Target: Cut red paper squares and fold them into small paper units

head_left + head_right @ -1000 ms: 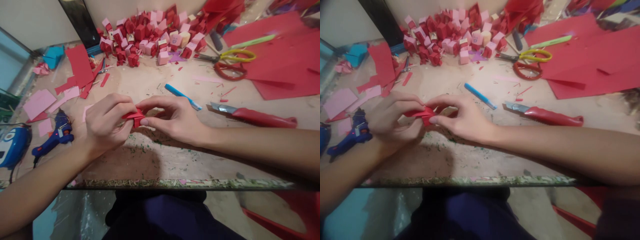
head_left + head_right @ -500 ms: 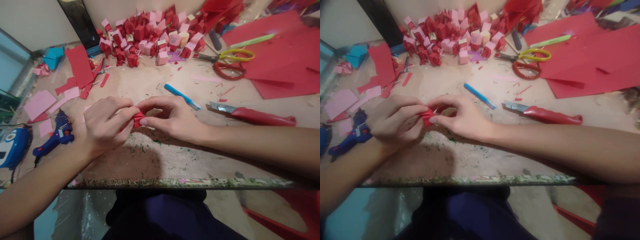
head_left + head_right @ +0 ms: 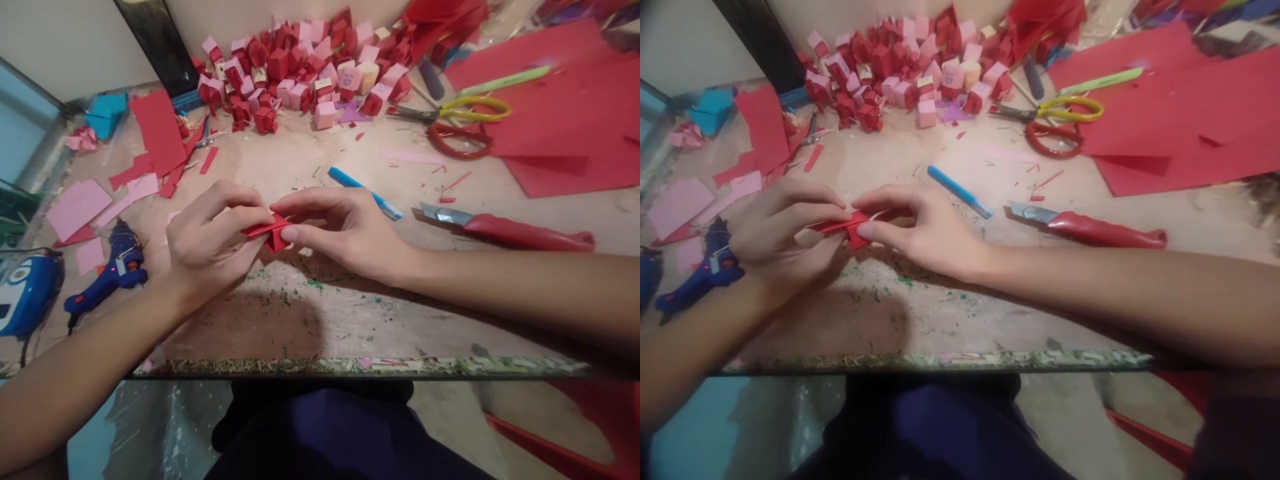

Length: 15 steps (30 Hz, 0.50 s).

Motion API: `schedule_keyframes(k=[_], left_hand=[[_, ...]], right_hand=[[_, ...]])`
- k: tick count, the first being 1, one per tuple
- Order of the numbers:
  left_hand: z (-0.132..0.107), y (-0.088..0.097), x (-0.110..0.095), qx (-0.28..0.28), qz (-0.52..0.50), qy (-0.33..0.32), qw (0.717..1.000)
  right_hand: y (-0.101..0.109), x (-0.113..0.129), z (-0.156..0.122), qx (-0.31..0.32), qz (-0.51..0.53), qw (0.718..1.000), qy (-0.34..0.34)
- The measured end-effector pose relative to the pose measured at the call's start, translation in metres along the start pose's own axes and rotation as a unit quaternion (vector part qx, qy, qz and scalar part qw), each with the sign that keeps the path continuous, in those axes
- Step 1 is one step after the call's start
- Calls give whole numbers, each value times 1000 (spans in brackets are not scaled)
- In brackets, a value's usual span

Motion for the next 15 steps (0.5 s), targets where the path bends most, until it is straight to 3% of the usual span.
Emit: schedule_keyframes(k=[15], left_hand=[[2,-5,4,51,-12,28,998]], right_hand=[[5,-4,1,3,-19,1000,-22]])
Point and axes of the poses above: each hand's wrist, its own z-axis towards the middle knuckle, its own y-axis out of the back of the hand, x = y × z, the point moved 9 cm from there along z, towards the middle knuckle, and after that the axes turned 14 degrees about y, right-handed, at the moved point
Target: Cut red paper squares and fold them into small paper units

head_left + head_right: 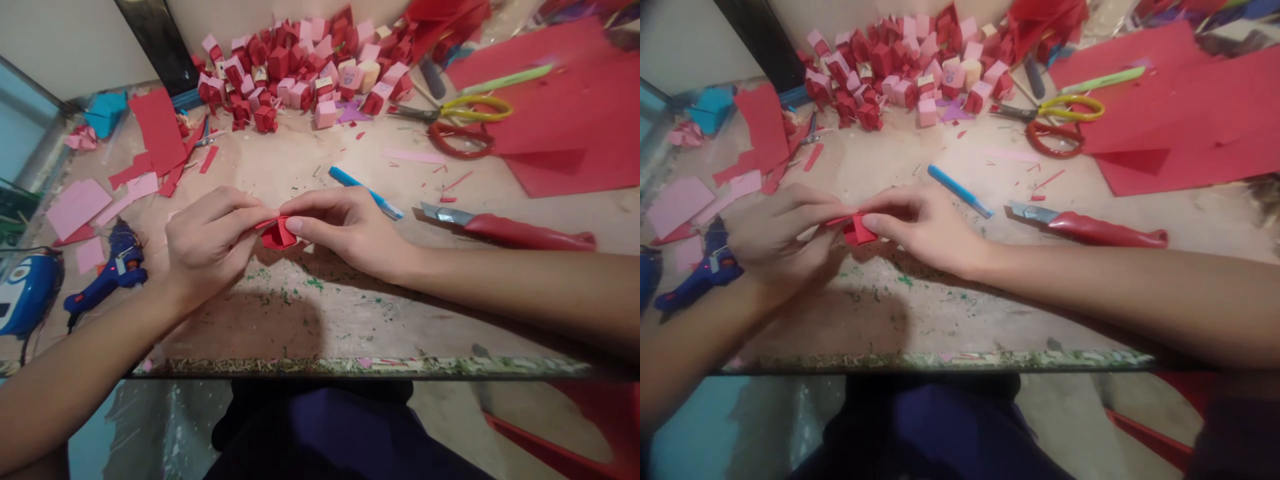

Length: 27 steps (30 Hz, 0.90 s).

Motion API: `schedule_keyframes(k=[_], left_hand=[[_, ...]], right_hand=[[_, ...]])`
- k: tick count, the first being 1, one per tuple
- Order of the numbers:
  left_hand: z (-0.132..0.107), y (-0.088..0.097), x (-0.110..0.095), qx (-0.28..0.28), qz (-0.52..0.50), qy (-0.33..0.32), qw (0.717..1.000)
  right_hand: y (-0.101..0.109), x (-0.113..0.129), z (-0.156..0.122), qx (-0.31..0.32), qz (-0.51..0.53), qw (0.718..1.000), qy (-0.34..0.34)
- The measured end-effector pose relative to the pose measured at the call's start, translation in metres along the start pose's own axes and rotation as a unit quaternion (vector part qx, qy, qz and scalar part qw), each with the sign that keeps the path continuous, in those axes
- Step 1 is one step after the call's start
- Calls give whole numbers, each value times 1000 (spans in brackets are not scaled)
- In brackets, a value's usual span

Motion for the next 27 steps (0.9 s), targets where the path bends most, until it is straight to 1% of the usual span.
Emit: schedule_keyframes(k=[2,5,7,8,11,14,17,21,24,27], left_hand=[[1,0,-1,-1,-10,1,1000],[2,4,-4,-36,-18,-10,999],[3,6,-5,-49,-20,-13,999],[3,6,-6,-49,-16,-15,999],[3,2,-8,-17,3,-24,1000],[2,-2,-12,7,9,-47,999],[3,-1,-13,-7,8,-54,998],[1,-1,-11,-23,-7,-51,998],[1,0,-8,-28,-15,-38,999],[3,1,-6,-19,-3,-35,999]], right_hand=[[0,-1,0,-1,-3,1000,-3],[1,0,2,-6,-4,1000,6],[3,1,2,-13,-2,1000,6],[4,0,2,-18,-1,1000,1],[6,-1,1,-39,8,999,-19],[7,-4,0,-69,49,995,-46],[7,-9,-2,-93,97,989,-67],[7,-12,-2,-108,124,984,-70],[8,-12,-2,-104,114,985,-71],[9,-10,-2,-95,83,990,-63]])
Point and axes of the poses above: each hand's wrist, its own z-axis towards the middle knuckle, its own y-axis out of the back of the hand, x = y × z, the point moved 9 cm from there along z, towards the middle knuckle, and after that the axes turned 14 degrees about y, right-handed, at the moved point
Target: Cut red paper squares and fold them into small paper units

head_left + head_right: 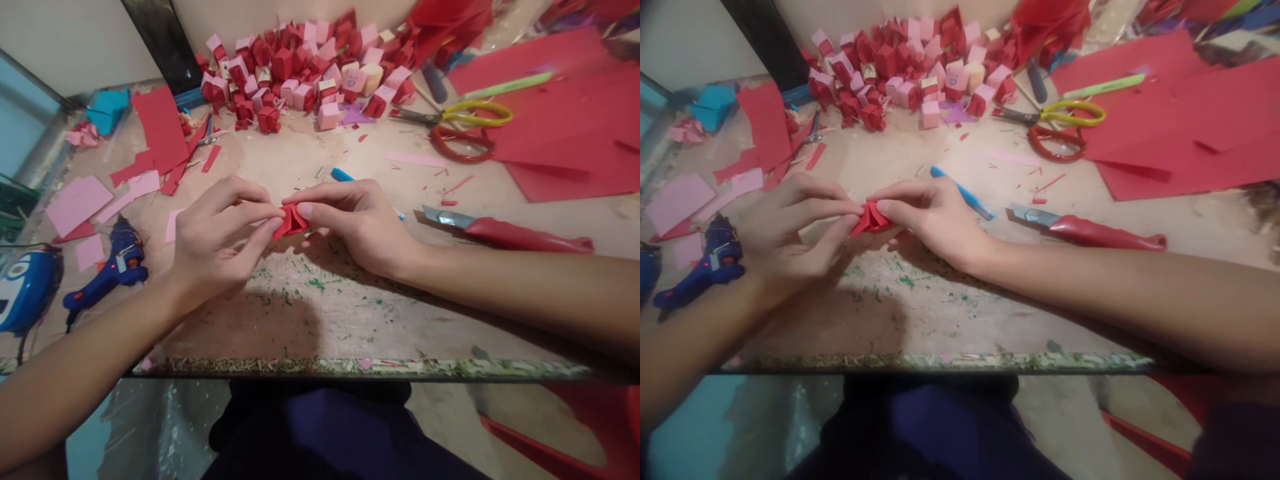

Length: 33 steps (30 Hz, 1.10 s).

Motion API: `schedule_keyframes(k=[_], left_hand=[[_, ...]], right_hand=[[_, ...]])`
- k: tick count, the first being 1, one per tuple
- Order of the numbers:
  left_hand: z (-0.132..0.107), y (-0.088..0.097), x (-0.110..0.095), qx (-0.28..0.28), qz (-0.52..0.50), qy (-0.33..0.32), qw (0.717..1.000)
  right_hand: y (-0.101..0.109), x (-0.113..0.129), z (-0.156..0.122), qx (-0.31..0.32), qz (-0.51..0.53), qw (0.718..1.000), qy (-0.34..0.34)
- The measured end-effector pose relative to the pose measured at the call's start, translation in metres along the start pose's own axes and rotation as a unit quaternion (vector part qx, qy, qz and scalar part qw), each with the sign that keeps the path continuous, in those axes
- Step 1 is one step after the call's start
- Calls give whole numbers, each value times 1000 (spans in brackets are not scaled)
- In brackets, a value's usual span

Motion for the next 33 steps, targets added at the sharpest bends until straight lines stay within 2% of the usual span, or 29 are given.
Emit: schedule_keyframes(k=[5,15,18,24,33], left_hand=[[3,-2,0,26,5,10,1000],[4,-4,4,30,-35,33,998],[4,-5,7,40,-9,40,998],[2,-2,-1,25,46,4,999],[1,-4,-4,29,37,-25,999]], right_hand=[[1,3,0,10,-35,999,14],[-1,6,0,43,-75,996,37],[0,7,1,47,-93,994,44],[-3,9,1,56,-100,992,54],[-7,8,-2,83,-115,989,38]])
Point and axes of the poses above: each hand's wrist, its own z-axis towards the middle knuckle, its own y-axis out of the back of the hand, x = y × z, the point moved 9 cm from there along z, towards the middle knuckle, and after that the axes turned 14 degrees about y, right-handed, at the moved point
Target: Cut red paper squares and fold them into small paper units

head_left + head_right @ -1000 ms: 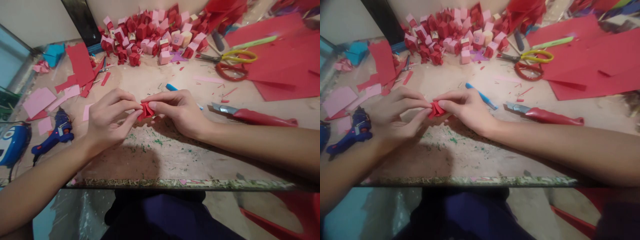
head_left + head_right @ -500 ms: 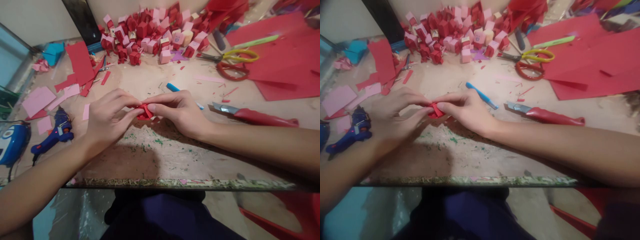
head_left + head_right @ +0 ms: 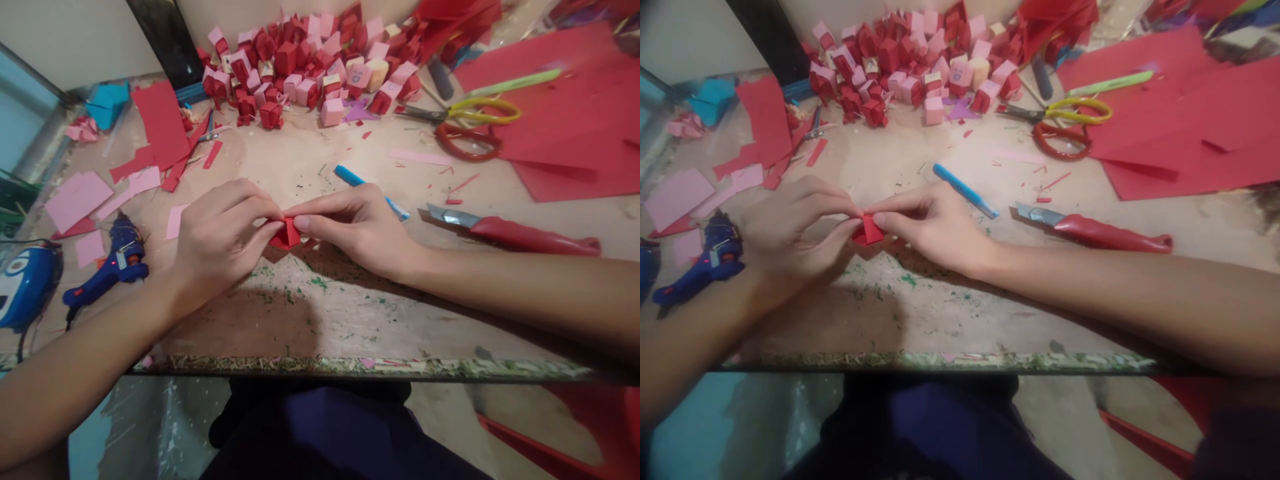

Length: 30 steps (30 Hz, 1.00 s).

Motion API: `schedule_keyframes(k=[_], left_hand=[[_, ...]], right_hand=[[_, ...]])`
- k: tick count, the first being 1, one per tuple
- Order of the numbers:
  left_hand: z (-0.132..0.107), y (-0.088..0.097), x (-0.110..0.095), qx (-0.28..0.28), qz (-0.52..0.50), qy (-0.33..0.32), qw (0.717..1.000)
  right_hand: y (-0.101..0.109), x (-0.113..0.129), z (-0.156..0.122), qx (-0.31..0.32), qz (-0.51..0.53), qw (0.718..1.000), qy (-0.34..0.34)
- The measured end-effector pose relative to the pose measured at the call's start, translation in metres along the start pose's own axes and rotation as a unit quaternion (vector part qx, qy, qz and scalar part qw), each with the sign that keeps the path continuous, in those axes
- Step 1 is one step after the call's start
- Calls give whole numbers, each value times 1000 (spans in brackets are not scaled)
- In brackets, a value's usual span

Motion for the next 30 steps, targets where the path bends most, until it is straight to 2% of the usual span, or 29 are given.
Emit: schedule_keyframes(k=[4,10,21,25,30], left_hand=[[0,-3,1,20,5,8,1000],[-3,0,-3,-1,4,-18,1000],[-6,1,-7,-34,-17,-8,999],[-3,-2,-1,-18,-15,21,1000],[-3,-6,1,15,-24,23,999]], right_hand=[[2,1,1,-14,2,1000,14],[-1,0,1,-13,14,1000,10],[-6,-1,1,5,60,998,-8],[-3,-3,0,-11,55,998,-17],[-7,-4,-1,-1,80,996,-29]])
Point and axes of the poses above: each hand's wrist, its own z-axis towards the middle knuckle, its own y-axis out of the back of the hand, x = y × z, the point moved 9 cm from there along z, towards the middle knuckle, and after that the axes turned 14 degrees about y, right-handed, at the moved point
